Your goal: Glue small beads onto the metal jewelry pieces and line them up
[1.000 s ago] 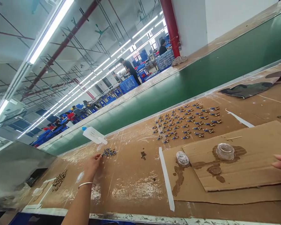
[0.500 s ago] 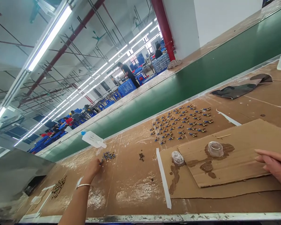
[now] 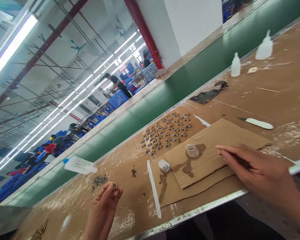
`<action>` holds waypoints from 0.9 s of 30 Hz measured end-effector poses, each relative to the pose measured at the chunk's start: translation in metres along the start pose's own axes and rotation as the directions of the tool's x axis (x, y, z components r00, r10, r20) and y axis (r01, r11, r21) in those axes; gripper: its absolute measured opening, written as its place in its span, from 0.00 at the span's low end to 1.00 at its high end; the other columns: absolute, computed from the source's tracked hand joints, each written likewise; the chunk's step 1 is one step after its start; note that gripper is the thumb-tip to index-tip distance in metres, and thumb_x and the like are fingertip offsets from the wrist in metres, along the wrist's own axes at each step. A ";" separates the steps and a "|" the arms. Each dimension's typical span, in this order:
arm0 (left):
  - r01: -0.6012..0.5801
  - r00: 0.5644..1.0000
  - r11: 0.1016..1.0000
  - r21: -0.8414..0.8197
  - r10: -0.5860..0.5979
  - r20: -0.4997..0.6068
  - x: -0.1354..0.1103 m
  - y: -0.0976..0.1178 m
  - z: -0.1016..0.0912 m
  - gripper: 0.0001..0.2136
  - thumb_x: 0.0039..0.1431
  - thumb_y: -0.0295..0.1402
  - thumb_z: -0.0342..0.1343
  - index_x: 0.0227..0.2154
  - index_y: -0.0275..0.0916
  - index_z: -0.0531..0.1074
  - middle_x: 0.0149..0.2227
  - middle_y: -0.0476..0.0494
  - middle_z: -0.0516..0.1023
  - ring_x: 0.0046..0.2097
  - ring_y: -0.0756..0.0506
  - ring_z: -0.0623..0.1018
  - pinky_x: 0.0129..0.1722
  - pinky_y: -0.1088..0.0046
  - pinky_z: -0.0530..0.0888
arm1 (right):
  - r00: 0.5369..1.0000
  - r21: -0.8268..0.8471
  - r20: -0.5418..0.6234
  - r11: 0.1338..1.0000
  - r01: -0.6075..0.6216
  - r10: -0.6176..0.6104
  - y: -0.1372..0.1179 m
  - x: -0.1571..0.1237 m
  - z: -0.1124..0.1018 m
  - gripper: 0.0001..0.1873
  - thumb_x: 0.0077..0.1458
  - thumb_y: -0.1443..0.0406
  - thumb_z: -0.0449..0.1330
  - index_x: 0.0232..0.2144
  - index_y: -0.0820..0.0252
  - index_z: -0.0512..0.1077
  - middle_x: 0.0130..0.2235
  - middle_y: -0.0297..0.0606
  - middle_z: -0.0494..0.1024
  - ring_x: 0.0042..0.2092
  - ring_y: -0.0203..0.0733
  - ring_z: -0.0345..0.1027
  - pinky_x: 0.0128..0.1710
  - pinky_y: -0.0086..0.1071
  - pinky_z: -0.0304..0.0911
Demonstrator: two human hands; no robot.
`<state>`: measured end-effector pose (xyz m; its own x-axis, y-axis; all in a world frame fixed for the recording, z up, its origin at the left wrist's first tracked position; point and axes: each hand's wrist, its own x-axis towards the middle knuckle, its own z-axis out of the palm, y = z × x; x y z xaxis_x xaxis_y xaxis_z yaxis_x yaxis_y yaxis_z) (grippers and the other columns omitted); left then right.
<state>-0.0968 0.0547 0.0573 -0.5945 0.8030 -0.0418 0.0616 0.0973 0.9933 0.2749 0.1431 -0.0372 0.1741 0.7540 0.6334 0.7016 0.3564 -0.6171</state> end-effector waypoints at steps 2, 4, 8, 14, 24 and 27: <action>0.101 0.993 0.981 -0.167 -0.088 0.083 -0.013 0.003 0.028 0.15 0.33 0.38 0.70 0.24 0.37 0.76 0.23 0.51 0.73 0.25 0.54 0.72 0.38 0.69 0.77 | 0.997 0.016 -0.015 0.997 0.079 -0.079 -0.006 0.004 -0.006 0.14 0.58 0.55 0.51 0.34 0.54 0.74 0.33 0.33 0.79 0.30 0.34 0.73 0.31 0.26 0.66; 0.162 0.982 0.963 -0.216 -0.137 0.127 -0.019 0.006 0.050 0.15 0.29 0.36 0.72 0.24 0.38 0.77 0.23 0.50 0.75 0.25 0.53 0.74 0.37 0.68 0.78 | 0.994 0.060 -0.037 0.992 0.107 -0.105 -0.010 0.008 -0.009 0.11 0.58 0.59 0.53 0.34 0.55 0.74 0.31 0.32 0.79 0.29 0.33 0.73 0.30 0.25 0.66; 0.152 0.980 0.975 -0.163 -0.128 0.150 -0.017 0.011 0.079 0.17 0.24 0.36 0.73 0.21 0.38 0.77 0.21 0.50 0.76 0.23 0.52 0.74 0.35 0.68 0.79 | 0.996 0.164 -0.029 0.983 0.085 -0.081 -0.010 0.010 -0.010 0.09 0.59 0.63 0.52 0.37 0.55 0.72 0.32 0.33 0.79 0.29 0.34 0.72 0.28 0.27 0.66; 0.114 0.979 0.991 -0.073 -0.100 0.176 -0.019 0.018 0.113 0.18 0.20 0.38 0.73 0.18 0.37 0.76 0.18 0.51 0.73 0.22 0.52 0.74 0.32 0.70 0.79 | 0.990 0.230 -0.065 0.964 0.136 -0.124 -0.008 0.012 -0.011 0.08 0.59 0.70 0.53 0.40 0.58 0.70 0.31 0.35 0.77 0.31 0.33 0.70 0.29 0.27 0.65; 0.112 0.979 0.992 0.057 -0.120 0.167 -0.013 0.029 0.125 0.21 0.17 0.37 0.74 0.22 0.38 0.79 0.21 0.47 0.78 0.25 0.49 0.78 0.32 0.76 0.78 | 0.990 0.289 -0.086 0.948 0.133 -0.113 -0.008 0.013 -0.013 0.09 0.59 0.71 0.52 0.40 0.61 0.70 0.26 0.34 0.72 0.27 0.31 0.64 0.27 0.25 0.61; 0.124 0.978 0.989 0.083 -0.136 0.160 -0.012 0.035 0.128 0.21 0.16 0.36 0.74 0.22 0.37 0.79 0.22 0.45 0.79 0.26 0.47 0.79 0.32 0.75 0.79 | 0.988 0.297 -0.103 0.944 0.143 -0.117 -0.007 0.013 -0.013 0.09 0.59 0.71 0.52 0.40 0.62 0.71 0.25 0.33 0.70 0.26 0.30 0.62 0.26 0.25 0.59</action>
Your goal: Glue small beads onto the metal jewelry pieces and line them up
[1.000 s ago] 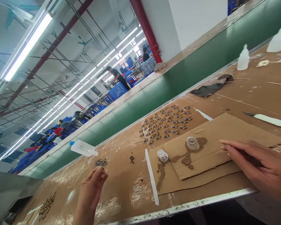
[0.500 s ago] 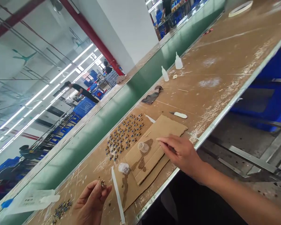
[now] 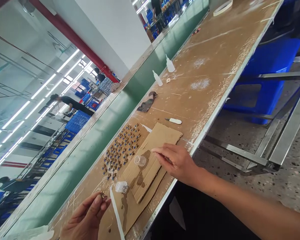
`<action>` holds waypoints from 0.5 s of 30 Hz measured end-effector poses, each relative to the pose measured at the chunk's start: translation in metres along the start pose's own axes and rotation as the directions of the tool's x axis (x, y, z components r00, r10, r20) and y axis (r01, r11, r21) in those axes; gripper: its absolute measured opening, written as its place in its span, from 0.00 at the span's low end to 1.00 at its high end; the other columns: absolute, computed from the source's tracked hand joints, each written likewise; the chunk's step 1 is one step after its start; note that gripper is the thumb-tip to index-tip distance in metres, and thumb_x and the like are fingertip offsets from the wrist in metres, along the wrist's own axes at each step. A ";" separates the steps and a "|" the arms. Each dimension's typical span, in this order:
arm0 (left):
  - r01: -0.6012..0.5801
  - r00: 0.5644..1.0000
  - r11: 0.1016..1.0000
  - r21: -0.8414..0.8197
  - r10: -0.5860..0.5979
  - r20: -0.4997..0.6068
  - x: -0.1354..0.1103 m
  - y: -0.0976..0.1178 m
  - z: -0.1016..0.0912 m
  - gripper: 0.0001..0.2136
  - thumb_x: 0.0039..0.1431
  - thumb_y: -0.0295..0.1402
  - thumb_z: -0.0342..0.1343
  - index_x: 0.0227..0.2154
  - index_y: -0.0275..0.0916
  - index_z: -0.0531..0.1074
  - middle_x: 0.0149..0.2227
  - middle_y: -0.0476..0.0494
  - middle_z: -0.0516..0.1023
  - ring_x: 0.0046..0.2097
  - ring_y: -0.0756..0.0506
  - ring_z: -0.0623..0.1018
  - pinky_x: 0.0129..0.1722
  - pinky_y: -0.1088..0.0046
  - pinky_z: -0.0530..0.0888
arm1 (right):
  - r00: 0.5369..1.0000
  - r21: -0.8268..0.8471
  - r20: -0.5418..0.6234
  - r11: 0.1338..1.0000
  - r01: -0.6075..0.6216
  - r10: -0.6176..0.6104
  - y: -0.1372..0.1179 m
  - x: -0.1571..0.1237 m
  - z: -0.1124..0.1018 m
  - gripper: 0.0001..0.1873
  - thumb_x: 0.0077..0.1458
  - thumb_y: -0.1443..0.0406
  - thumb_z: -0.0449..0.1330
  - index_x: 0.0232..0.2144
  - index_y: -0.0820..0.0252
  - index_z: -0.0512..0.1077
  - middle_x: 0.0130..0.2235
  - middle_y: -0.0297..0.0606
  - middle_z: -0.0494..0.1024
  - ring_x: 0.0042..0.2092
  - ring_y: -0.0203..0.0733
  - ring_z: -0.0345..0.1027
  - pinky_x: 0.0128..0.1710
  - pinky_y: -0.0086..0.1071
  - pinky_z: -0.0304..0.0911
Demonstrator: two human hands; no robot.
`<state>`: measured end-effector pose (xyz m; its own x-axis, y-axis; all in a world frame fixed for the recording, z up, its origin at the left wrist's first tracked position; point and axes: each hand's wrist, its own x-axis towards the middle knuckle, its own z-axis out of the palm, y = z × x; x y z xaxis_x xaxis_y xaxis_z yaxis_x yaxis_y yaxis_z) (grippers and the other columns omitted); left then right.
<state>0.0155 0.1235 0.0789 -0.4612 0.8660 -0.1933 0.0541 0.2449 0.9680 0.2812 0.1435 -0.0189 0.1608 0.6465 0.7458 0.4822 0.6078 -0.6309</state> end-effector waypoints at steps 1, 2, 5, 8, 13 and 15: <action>0.002 1.000 1.000 0.006 -0.002 0.017 -0.001 0.003 0.003 0.21 0.16 0.36 0.74 0.22 0.37 0.79 0.22 0.45 0.79 0.25 0.47 0.78 0.32 0.74 0.79 | 1.000 0.004 -0.007 1.000 0.004 -0.004 0.001 0.000 0.000 0.09 0.59 0.72 0.52 0.40 0.62 0.71 0.25 0.33 0.70 0.26 0.30 0.62 0.26 0.25 0.58; 0.000 0.999 1.000 0.012 0.000 0.049 -0.002 0.006 0.007 0.20 0.18 0.36 0.74 0.22 0.37 0.79 0.21 0.46 0.78 0.24 0.48 0.78 0.31 0.74 0.79 | 1.000 0.010 -0.014 1.000 0.010 -0.009 0.001 0.000 0.001 0.09 0.59 0.72 0.52 0.40 0.62 0.71 0.25 0.33 0.69 0.26 0.29 0.61 0.26 0.24 0.58; -0.019 0.988 0.999 0.038 0.013 0.153 -0.008 0.015 0.023 0.17 0.25 0.35 0.73 0.23 0.36 0.79 0.19 0.49 0.76 0.21 0.51 0.75 0.32 0.74 0.79 | 0.999 0.027 -0.034 0.999 0.024 -0.023 0.003 0.000 0.002 0.09 0.59 0.72 0.53 0.41 0.63 0.70 0.25 0.32 0.69 0.25 0.29 0.59 0.25 0.24 0.57; -0.042 0.988 0.996 0.077 0.030 0.154 -0.012 0.021 0.036 0.17 0.25 0.35 0.73 0.24 0.36 0.79 0.23 0.47 0.79 0.26 0.48 0.78 0.34 0.74 0.79 | 0.998 0.034 -0.050 0.999 0.027 -0.025 0.004 -0.001 0.003 0.09 0.58 0.72 0.53 0.41 0.63 0.70 0.25 0.33 0.69 0.25 0.29 0.59 0.25 0.24 0.57; -0.152 0.985 0.958 0.242 0.126 0.120 -0.007 0.019 0.046 0.19 0.30 0.39 0.71 0.30 0.37 0.79 0.29 0.45 0.81 0.33 0.45 0.80 0.38 0.74 0.77 | 0.998 0.038 -0.055 0.999 0.030 -0.028 0.005 -0.001 0.003 0.09 0.58 0.73 0.54 0.41 0.64 0.70 0.26 0.34 0.70 0.26 0.29 0.60 0.26 0.24 0.58; -0.200 0.978 0.914 0.353 0.167 0.123 -0.004 0.017 0.048 0.20 0.31 0.41 0.70 0.31 0.38 0.79 0.30 0.44 0.82 0.33 0.46 0.80 0.38 0.74 0.76 | 0.998 0.038 -0.051 0.999 0.031 -0.029 0.006 0.000 0.003 0.09 0.58 0.73 0.54 0.41 0.64 0.70 0.26 0.34 0.70 0.26 0.29 0.60 0.26 0.24 0.58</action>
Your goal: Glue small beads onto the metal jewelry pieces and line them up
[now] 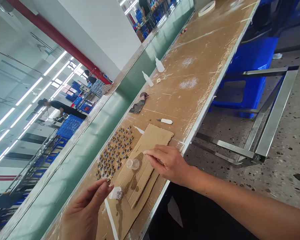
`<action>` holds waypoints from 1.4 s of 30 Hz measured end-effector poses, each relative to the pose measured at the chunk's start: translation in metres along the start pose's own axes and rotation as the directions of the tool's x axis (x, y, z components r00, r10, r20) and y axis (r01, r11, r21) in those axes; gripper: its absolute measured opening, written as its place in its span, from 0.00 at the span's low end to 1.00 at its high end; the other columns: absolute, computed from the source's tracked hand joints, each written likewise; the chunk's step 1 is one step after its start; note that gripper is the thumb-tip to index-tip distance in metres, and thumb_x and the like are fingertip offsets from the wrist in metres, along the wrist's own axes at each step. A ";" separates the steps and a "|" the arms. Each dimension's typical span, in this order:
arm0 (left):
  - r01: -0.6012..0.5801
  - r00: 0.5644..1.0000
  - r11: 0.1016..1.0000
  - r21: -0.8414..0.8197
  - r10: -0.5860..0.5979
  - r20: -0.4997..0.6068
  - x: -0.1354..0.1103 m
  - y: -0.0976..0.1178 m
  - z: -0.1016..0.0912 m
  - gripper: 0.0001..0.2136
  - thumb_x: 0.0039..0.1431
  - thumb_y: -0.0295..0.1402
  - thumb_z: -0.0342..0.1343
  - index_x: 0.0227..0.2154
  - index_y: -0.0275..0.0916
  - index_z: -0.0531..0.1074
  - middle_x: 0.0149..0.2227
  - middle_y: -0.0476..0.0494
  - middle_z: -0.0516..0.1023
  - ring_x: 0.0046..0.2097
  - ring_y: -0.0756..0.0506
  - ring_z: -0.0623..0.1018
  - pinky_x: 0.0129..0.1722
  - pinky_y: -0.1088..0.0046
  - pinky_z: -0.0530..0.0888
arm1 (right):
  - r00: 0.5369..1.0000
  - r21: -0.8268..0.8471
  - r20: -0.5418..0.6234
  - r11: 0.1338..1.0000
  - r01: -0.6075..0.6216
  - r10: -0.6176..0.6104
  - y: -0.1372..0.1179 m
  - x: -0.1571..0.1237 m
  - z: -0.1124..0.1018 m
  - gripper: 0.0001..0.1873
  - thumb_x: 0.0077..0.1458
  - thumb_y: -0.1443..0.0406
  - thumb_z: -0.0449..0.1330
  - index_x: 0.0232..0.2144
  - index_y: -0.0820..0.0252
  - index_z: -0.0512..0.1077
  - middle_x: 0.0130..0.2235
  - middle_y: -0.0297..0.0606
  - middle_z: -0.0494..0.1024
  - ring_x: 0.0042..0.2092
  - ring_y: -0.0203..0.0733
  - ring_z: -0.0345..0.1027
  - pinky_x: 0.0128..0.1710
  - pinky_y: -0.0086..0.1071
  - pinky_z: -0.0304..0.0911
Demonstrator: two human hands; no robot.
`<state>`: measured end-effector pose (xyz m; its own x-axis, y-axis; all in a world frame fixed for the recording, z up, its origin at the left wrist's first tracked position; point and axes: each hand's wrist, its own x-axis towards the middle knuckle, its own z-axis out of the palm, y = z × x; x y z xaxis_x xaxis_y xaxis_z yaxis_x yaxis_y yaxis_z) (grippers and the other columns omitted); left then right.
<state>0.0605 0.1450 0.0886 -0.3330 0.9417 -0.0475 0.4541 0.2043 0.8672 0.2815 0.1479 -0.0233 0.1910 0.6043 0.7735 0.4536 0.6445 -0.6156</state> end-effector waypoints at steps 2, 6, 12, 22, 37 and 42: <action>-0.050 0.999 0.994 0.101 0.051 -0.008 0.002 -0.001 0.003 0.20 0.31 0.42 0.70 0.31 0.39 0.80 0.30 0.45 0.82 0.34 0.46 0.79 0.39 0.74 0.76 | 1.000 -0.001 -0.001 1.000 0.001 -0.001 0.001 0.001 0.000 0.10 0.58 0.73 0.54 0.41 0.65 0.70 0.25 0.34 0.69 0.25 0.29 0.59 0.26 0.24 0.57; -0.098 0.994 0.982 0.162 0.105 -0.031 0.004 -0.001 0.008 0.20 0.32 0.45 0.68 0.31 0.42 0.80 0.33 0.46 0.82 0.38 0.45 0.79 0.43 0.72 0.75 | 1.000 -0.002 -0.017 1.000 0.008 -0.008 0.001 0.002 0.000 0.09 0.57 0.73 0.54 0.41 0.65 0.70 0.25 0.33 0.69 0.25 0.29 0.58 0.26 0.24 0.58; -0.141 0.990 0.967 0.212 0.136 0.037 0.007 -0.004 0.009 0.18 0.34 0.45 0.67 0.32 0.43 0.80 0.33 0.47 0.82 0.39 0.44 0.79 0.44 0.70 0.74 | 1.000 0.011 -0.014 1.000 0.012 -0.011 0.000 0.003 -0.002 0.09 0.58 0.73 0.53 0.40 0.66 0.70 0.26 0.35 0.70 0.27 0.30 0.62 0.28 0.24 0.60; -0.183 0.983 0.913 0.365 0.176 0.055 0.004 0.011 0.019 0.17 0.35 0.46 0.66 0.30 0.45 0.80 0.33 0.48 0.82 0.39 0.43 0.79 0.45 0.69 0.74 | 0.999 0.005 -0.033 1.000 -0.008 0.008 0.000 0.005 -0.002 0.09 0.59 0.72 0.52 0.38 0.67 0.71 0.25 0.34 0.68 0.26 0.29 0.59 0.27 0.24 0.58; 0.174 0.968 0.956 -0.235 -0.123 0.217 0.023 0.012 0.027 0.16 0.31 0.35 0.72 0.26 0.36 0.77 0.22 0.49 0.77 0.30 0.51 0.77 0.43 0.72 0.75 | 0.998 -0.011 -0.054 1.000 0.019 -0.020 0.001 0.006 -0.004 0.09 0.60 0.71 0.50 0.38 0.66 0.70 0.25 0.34 0.69 0.26 0.30 0.60 0.27 0.25 0.58; 0.200 0.966 0.941 -0.272 -0.143 0.215 0.022 0.012 0.026 0.16 0.28 0.34 0.73 0.25 0.36 0.77 0.23 0.50 0.76 0.28 0.52 0.75 0.43 0.68 0.76 | 0.999 -0.018 -0.049 1.000 0.013 -0.014 0.002 0.005 -0.002 0.08 0.60 0.72 0.51 0.38 0.66 0.70 0.25 0.34 0.69 0.26 0.30 0.61 0.27 0.25 0.58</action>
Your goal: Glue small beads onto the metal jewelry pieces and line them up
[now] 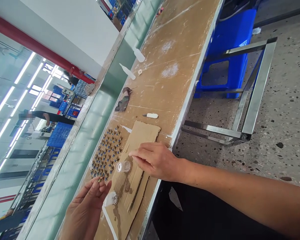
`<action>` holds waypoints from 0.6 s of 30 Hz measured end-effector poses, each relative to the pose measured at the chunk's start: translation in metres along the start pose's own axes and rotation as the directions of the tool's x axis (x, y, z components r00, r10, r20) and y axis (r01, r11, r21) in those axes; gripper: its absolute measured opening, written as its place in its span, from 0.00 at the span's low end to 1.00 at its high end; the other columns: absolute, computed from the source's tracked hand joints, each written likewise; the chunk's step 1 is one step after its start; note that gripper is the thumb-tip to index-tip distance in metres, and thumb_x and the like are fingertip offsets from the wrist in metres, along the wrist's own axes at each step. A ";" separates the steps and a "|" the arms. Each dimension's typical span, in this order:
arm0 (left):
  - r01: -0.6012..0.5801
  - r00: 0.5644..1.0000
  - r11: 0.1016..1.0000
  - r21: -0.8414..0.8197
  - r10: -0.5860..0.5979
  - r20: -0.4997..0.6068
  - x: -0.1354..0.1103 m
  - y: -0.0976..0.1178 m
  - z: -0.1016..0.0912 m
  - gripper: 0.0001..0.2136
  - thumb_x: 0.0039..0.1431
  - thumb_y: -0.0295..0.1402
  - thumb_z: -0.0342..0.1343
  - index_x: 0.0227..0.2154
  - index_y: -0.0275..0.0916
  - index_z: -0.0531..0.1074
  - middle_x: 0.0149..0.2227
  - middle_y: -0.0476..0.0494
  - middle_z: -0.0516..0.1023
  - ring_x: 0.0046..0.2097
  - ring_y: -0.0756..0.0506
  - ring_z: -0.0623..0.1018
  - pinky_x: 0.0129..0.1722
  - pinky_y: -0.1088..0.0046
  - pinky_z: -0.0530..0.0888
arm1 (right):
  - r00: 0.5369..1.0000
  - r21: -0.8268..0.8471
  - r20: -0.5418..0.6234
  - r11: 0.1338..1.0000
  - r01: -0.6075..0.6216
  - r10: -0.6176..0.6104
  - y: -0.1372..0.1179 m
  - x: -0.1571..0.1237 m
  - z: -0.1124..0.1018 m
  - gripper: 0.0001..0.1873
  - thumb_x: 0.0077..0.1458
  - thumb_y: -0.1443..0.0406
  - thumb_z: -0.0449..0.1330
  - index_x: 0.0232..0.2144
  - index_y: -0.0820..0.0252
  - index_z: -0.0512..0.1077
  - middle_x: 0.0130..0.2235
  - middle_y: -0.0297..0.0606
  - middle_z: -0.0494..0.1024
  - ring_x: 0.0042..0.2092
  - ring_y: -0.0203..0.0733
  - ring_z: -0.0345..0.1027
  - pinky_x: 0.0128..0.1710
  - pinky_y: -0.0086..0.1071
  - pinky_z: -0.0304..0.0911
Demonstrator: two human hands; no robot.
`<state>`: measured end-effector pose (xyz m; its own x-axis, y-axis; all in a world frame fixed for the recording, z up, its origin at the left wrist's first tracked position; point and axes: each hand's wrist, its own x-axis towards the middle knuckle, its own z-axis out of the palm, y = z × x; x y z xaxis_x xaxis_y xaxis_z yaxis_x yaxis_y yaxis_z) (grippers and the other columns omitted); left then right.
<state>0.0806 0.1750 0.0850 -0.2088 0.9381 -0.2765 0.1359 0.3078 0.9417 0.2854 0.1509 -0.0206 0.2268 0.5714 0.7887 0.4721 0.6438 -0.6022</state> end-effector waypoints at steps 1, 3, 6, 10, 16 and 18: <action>-0.002 1.000 1.000 0.017 0.002 -0.020 0.000 0.000 0.000 0.17 0.27 0.35 0.73 0.24 0.37 0.77 0.22 0.50 0.77 0.28 0.51 0.76 0.42 0.69 0.76 | 1.000 0.001 0.002 1.000 0.003 -0.003 0.000 0.000 0.000 0.08 0.60 0.72 0.51 0.38 0.66 0.70 0.25 0.34 0.70 0.27 0.30 0.61 0.27 0.25 0.59; -0.033 0.997 0.989 0.143 0.043 -0.069 -0.002 0.001 0.002 0.18 0.27 0.38 0.72 0.25 0.38 0.77 0.23 0.49 0.78 0.30 0.50 0.77 0.37 0.75 0.75 | 1.000 0.000 0.010 1.000 0.013 -0.013 0.001 -0.001 0.001 0.09 0.60 0.72 0.50 0.39 0.66 0.70 0.26 0.35 0.71 0.28 0.31 0.62 0.28 0.25 0.60; -0.133 0.981 0.877 0.462 0.182 -0.062 -0.005 0.005 0.005 0.17 0.33 0.42 0.70 0.28 0.39 0.78 0.26 0.48 0.79 0.31 0.49 0.76 0.32 0.78 0.74 | 1.000 -0.010 0.023 1.000 0.013 -0.013 0.001 -0.001 0.000 0.09 0.60 0.72 0.50 0.39 0.67 0.70 0.25 0.35 0.70 0.27 0.31 0.62 0.28 0.25 0.59; -0.311 0.936 0.631 0.711 0.332 0.115 -0.008 0.011 0.014 0.13 0.41 0.45 0.64 0.27 0.42 0.78 0.29 0.48 0.80 0.35 0.44 0.77 0.38 0.69 0.73 | 1.000 -0.018 0.012 1.000 0.006 -0.005 0.000 0.001 -0.001 0.10 0.60 0.71 0.50 0.37 0.67 0.71 0.23 0.33 0.67 0.26 0.30 0.59 0.26 0.24 0.58; -0.487 0.844 0.342 0.804 0.421 0.333 -0.001 0.019 0.029 0.11 0.45 0.46 0.57 0.23 0.46 0.77 0.27 0.48 0.80 0.33 0.43 0.77 0.35 0.67 0.72 | 1.000 -0.017 0.000 1.000 0.006 -0.006 0.000 0.001 -0.001 0.10 0.61 0.71 0.49 0.37 0.65 0.70 0.24 0.34 0.69 0.27 0.30 0.60 0.27 0.24 0.59; -0.508 0.832 0.308 0.804 0.418 0.365 0.001 0.021 0.032 0.10 0.45 0.45 0.56 0.22 0.46 0.77 0.27 0.48 0.80 0.32 0.43 0.77 0.34 0.68 0.72 | 1.000 -0.019 -0.002 1.000 0.008 -0.008 0.001 0.001 -0.002 0.10 0.60 0.71 0.50 0.37 0.66 0.71 0.24 0.34 0.69 0.27 0.30 0.60 0.27 0.25 0.58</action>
<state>0.1147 0.1873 0.0982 0.2370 0.9670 0.0938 0.9268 -0.2540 0.2765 0.2873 0.1512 -0.0197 0.2246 0.5653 0.7937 0.4900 0.6385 -0.5935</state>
